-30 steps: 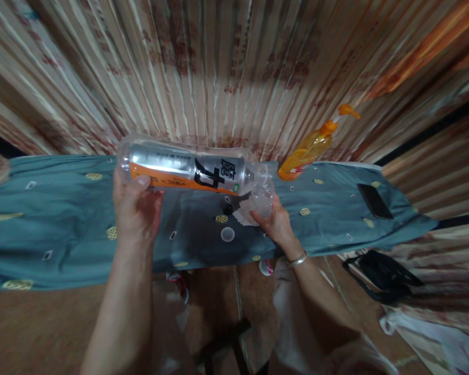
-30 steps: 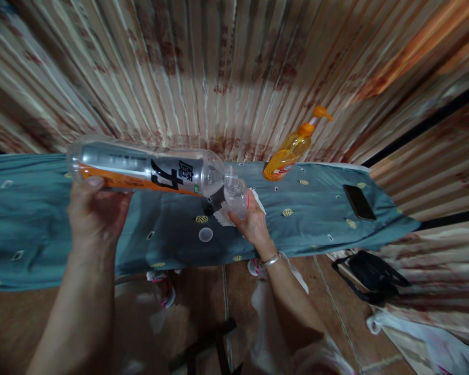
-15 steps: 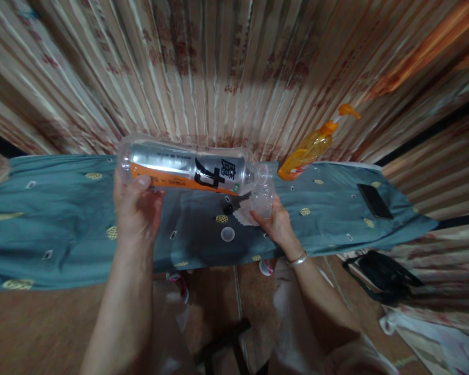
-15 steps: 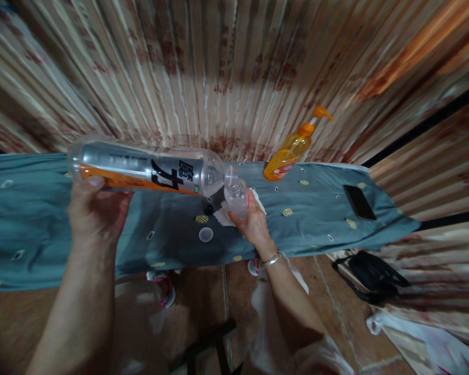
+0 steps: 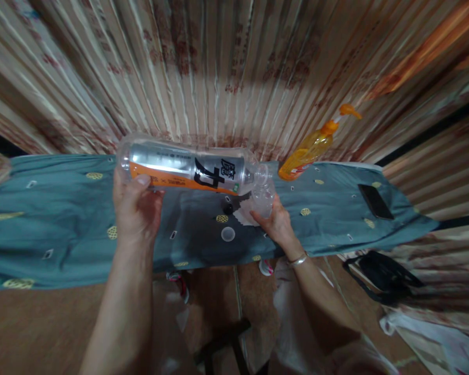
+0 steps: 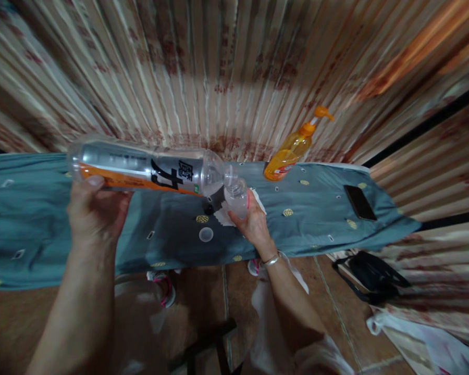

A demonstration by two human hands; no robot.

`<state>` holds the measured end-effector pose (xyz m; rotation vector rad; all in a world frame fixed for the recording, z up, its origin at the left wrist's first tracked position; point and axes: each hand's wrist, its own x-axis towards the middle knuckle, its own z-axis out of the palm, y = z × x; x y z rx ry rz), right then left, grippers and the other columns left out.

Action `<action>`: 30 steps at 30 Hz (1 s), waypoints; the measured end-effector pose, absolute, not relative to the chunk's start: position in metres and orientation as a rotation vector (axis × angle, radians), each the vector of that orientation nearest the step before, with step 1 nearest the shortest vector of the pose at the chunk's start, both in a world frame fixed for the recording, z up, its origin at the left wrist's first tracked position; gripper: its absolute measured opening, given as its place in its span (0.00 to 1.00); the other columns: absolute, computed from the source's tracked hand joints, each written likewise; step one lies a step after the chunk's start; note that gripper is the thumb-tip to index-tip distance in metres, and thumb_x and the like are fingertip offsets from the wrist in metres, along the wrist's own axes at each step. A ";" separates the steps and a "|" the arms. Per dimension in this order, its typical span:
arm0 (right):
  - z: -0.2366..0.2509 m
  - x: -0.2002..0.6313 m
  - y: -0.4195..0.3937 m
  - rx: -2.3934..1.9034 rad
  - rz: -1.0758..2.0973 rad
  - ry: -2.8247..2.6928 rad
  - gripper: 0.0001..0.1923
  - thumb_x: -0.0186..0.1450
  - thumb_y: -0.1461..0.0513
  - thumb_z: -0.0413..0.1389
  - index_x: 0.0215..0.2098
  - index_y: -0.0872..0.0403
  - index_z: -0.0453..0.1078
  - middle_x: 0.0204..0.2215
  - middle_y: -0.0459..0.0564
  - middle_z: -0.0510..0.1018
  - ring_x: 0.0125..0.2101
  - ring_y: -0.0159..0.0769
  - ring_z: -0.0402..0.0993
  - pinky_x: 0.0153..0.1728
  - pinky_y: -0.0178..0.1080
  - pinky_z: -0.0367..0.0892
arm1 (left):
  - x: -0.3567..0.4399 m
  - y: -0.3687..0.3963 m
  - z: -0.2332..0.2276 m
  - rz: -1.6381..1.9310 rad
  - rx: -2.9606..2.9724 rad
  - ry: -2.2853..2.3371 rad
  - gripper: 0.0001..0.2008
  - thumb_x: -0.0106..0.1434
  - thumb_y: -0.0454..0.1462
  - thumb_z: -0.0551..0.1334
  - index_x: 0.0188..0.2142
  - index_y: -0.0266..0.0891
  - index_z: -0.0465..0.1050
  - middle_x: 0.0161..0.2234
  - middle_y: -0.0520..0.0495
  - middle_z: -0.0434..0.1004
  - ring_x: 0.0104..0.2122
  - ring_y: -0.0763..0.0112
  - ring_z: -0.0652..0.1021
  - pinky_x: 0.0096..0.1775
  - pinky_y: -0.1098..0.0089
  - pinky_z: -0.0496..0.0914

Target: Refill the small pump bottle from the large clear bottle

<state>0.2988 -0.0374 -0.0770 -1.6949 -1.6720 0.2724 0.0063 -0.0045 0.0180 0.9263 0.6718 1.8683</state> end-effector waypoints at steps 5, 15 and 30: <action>-0.075 0.298 -0.038 -1.712 0.284 -1.667 0.43 0.56 0.52 0.64 0.65 0.61 0.59 0.52 0.65 0.79 0.51 0.57 0.79 0.50 0.58 0.75 | 0.007 -0.005 0.019 1.869 0.917 0.671 0.15 0.45 0.36 0.72 0.34 0.47 0.75 0.37 0.51 0.79 0.38 0.65 0.75 0.31 0.69 0.68; -0.077 0.299 -0.038 -1.690 0.272 -1.675 0.42 0.58 0.52 0.64 0.65 0.59 0.59 0.53 0.63 0.79 0.51 0.55 0.79 0.51 0.55 0.75 | 0.008 -0.005 0.020 1.874 0.903 0.654 0.17 0.44 0.36 0.74 0.36 0.46 0.77 0.37 0.51 0.79 0.39 0.65 0.76 0.35 0.69 0.71; -0.079 0.300 -0.038 -1.693 0.264 -1.676 0.43 0.58 0.52 0.64 0.66 0.58 0.58 0.54 0.63 0.78 0.52 0.56 0.78 0.52 0.57 0.75 | 0.006 -0.004 0.017 1.882 0.880 0.650 0.18 0.43 0.36 0.75 0.36 0.45 0.79 0.34 0.52 0.79 0.35 0.69 0.77 0.30 0.73 0.69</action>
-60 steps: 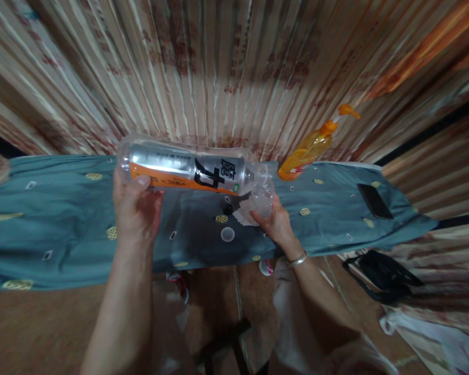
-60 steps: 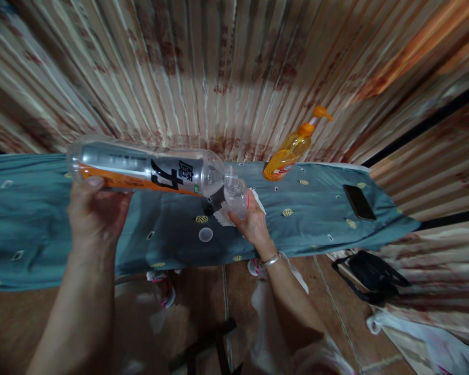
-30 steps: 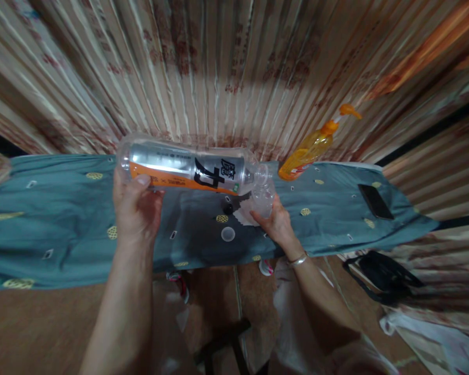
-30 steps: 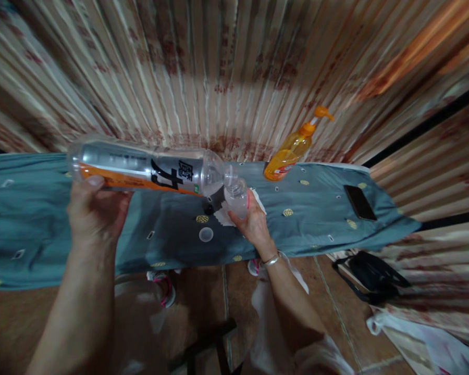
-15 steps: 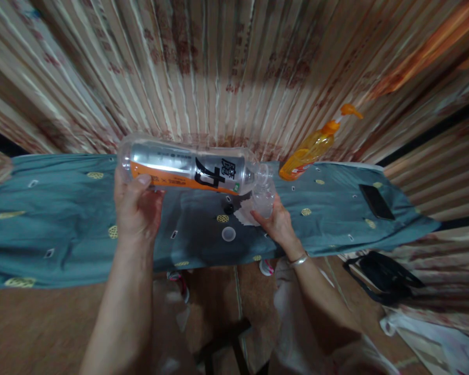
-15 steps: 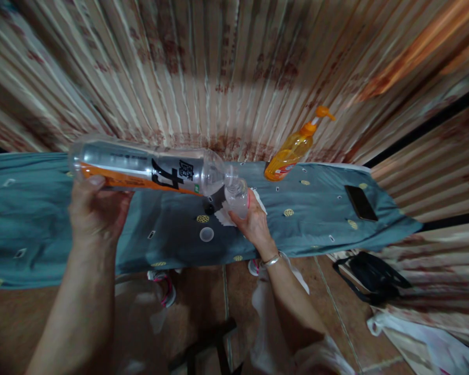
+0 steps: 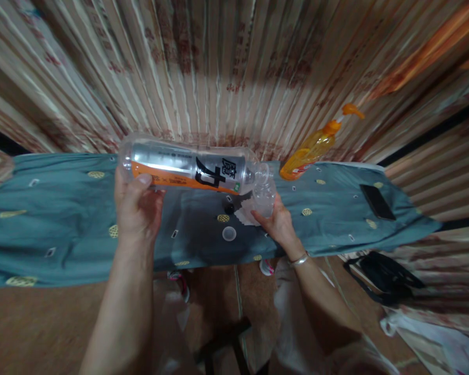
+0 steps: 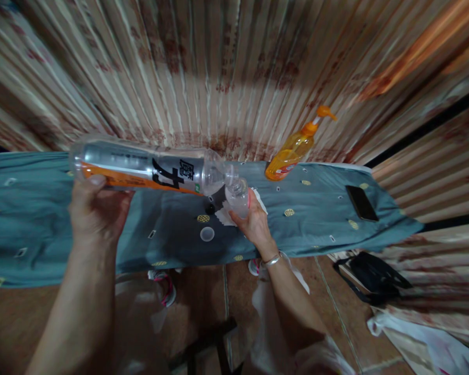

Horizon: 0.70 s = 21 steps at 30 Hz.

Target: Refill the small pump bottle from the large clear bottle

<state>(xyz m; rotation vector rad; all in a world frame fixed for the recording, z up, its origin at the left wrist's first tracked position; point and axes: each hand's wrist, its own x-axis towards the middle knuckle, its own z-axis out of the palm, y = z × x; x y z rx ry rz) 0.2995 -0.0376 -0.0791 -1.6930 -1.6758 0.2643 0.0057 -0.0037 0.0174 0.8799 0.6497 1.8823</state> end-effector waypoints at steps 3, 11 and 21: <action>-0.079 0.300 -0.038 -1.667 0.259 -1.682 0.41 0.59 0.51 0.63 0.66 0.58 0.58 0.53 0.62 0.78 0.51 0.56 0.78 0.50 0.57 0.75 | 0.006 -0.004 0.018 1.894 0.867 0.649 0.18 0.42 0.36 0.75 0.36 0.45 0.79 0.33 0.52 0.78 0.35 0.68 0.77 0.29 0.72 0.68; -0.080 0.300 -0.038 -1.697 0.243 -1.679 0.43 0.58 0.53 0.65 0.66 0.59 0.58 0.52 0.63 0.79 0.51 0.56 0.78 0.50 0.56 0.75 | 0.003 -0.003 0.015 1.861 0.906 0.646 0.18 0.45 0.36 0.74 0.37 0.46 0.78 0.36 0.52 0.78 0.38 0.66 0.77 0.39 0.67 0.71; -0.076 0.299 -0.038 -1.723 0.287 -1.670 0.45 0.57 0.54 0.66 0.67 0.59 0.57 0.51 0.62 0.79 0.51 0.56 0.79 0.51 0.56 0.76 | 0.007 -0.004 0.019 1.885 0.850 0.666 0.19 0.40 0.36 0.75 0.35 0.46 0.79 0.34 0.52 0.80 0.37 0.67 0.78 0.27 0.74 0.68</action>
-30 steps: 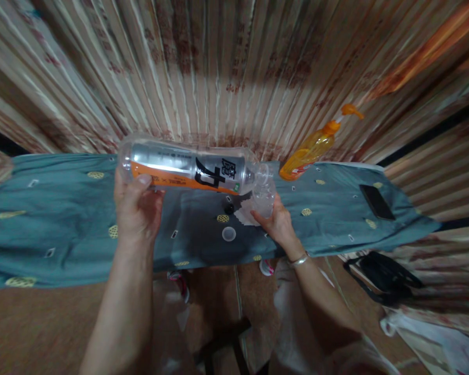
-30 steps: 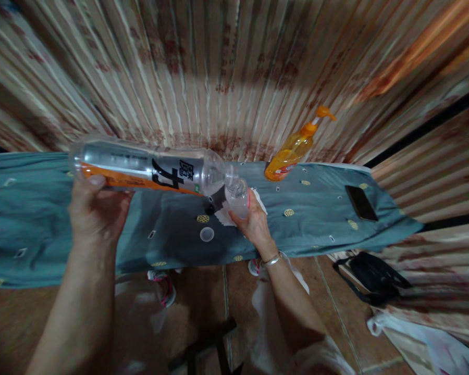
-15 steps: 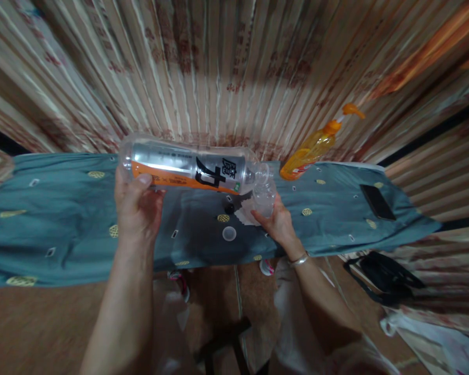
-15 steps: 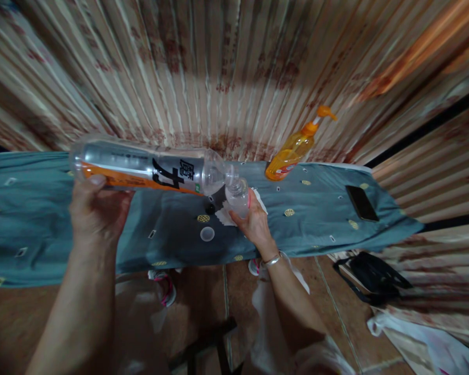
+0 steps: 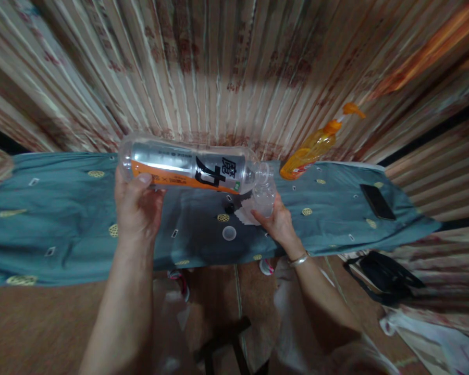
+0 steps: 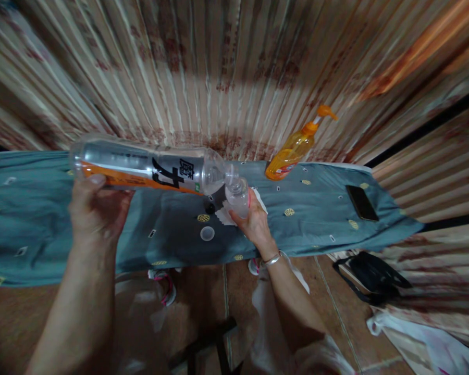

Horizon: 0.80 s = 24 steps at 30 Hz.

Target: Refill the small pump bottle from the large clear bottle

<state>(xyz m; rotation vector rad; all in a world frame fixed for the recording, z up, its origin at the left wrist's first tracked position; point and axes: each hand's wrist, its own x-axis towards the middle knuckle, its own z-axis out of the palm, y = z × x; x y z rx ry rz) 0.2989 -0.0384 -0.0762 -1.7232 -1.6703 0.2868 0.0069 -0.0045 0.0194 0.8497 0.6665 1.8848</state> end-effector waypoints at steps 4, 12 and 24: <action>-0.077 0.299 -0.039 -1.697 0.283 -1.670 0.43 0.58 0.54 0.65 0.67 0.57 0.57 0.52 0.61 0.79 0.50 0.56 0.79 0.50 0.56 0.76 | 0.007 -0.004 0.018 1.887 0.846 0.662 0.20 0.41 0.36 0.75 0.37 0.46 0.80 0.34 0.53 0.81 0.35 0.68 0.78 0.30 0.72 0.70; -0.080 0.300 -0.038 -1.706 0.262 -1.681 0.44 0.58 0.52 0.65 0.67 0.56 0.56 0.55 0.63 0.77 0.53 0.56 0.77 0.52 0.57 0.74 | 0.006 -0.004 0.018 1.877 0.842 0.647 0.19 0.41 0.35 0.74 0.35 0.45 0.78 0.35 0.53 0.80 0.36 0.67 0.77 0.32 0.71 0.70; -0.078 0.299 -0.038 -1.693 0.268 -1.682 0.42 0.58 0.51 0.63 0.65 0.57 0.58 0.53 0.62 0.79 0.51 0.56 0.79 0.50 0.57 0.75 | 0.007 -0.005 0.019 1.862 0.904 0.674 0.15 0.44 0.36 0.72 0.33 0.46 0.76 0.36 0.51 0.78 0.39 0.64 0.76 0.32 0.69 0.69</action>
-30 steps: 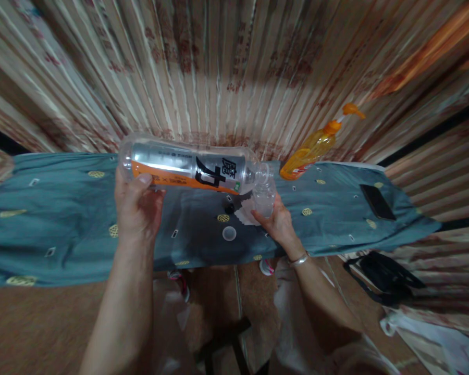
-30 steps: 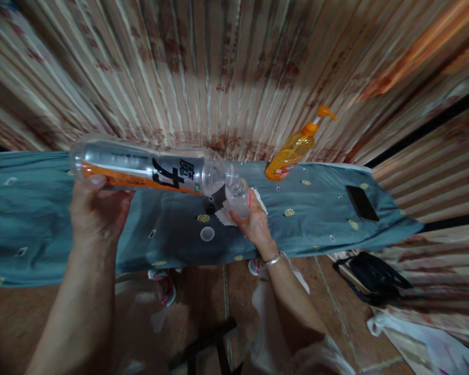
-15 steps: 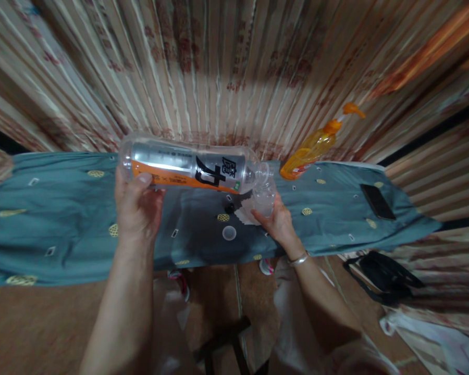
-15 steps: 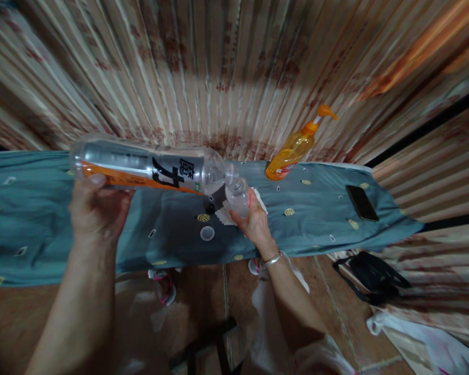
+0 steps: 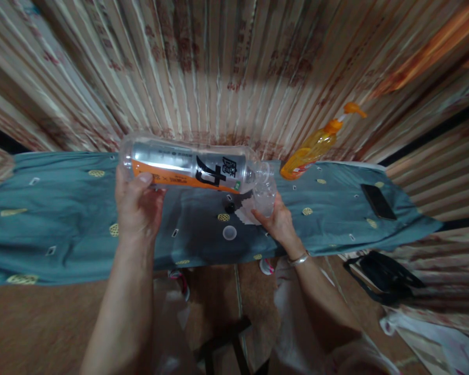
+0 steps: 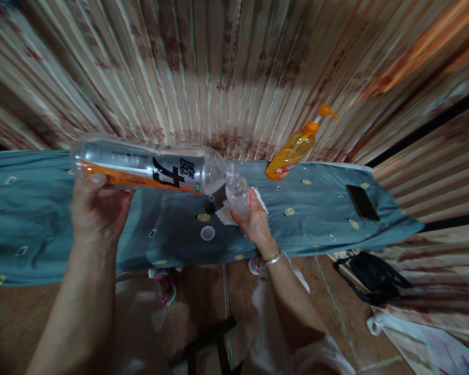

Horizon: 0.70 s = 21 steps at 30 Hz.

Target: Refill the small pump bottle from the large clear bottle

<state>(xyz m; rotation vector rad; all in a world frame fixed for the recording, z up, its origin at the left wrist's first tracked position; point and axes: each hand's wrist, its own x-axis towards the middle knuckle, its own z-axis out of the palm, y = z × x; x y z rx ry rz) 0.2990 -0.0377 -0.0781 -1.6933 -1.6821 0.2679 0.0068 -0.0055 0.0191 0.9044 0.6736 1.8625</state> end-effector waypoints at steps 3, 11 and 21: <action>-0.078 0.299 -0.038 -1.706 0.260 -1.681 0.42 0.58 0.51 0.64 0.65 0.57 0.57 0.54 0.63 0.78 0.51 0.56 0.78 0.51 0.57 0.75 | 0.007 -0.005 0.020 1.870 0.920 0.666 0.14 0.44 0.36 0.72 0.33 0.45 0.75 0.36 0.50 0.78 0.40 0.63 0.76 0.33 0.69 0.70; -0.077 0.299 -0.038 -1.712 0.270 -1.681 0.43 0.58 0.50 0.63 0.66 0.57 0.57 0.54 0.62 0.78 0.50 0.54 0.79 0.50 0.55 0.75 | 0.008 -0.005 0.019 1.894 0.881 0.657 0.16 0.43 0.36 0.74 0.34 0.45 0.76 0.35 0.52 0.79 0.38 0.67 0.77 0.35 0.70 0.72; -0.077 0.299 -0.038 -1.685 0.281 -1.670 0.42 0.58 0.52 0.64 0.65 0.56 0.58 0.52 0.62 0.79 0.51 0.56 0.79 0.50 0.58 0.75 | 0.009 -0.006 0.021 1.883 0.888 0.664 0.16 0.44 0.35 0.71 0.35 0.46 0.76 0.35 0.52 0.78 0.38 0.65 0.77 0.38 0.66 0.73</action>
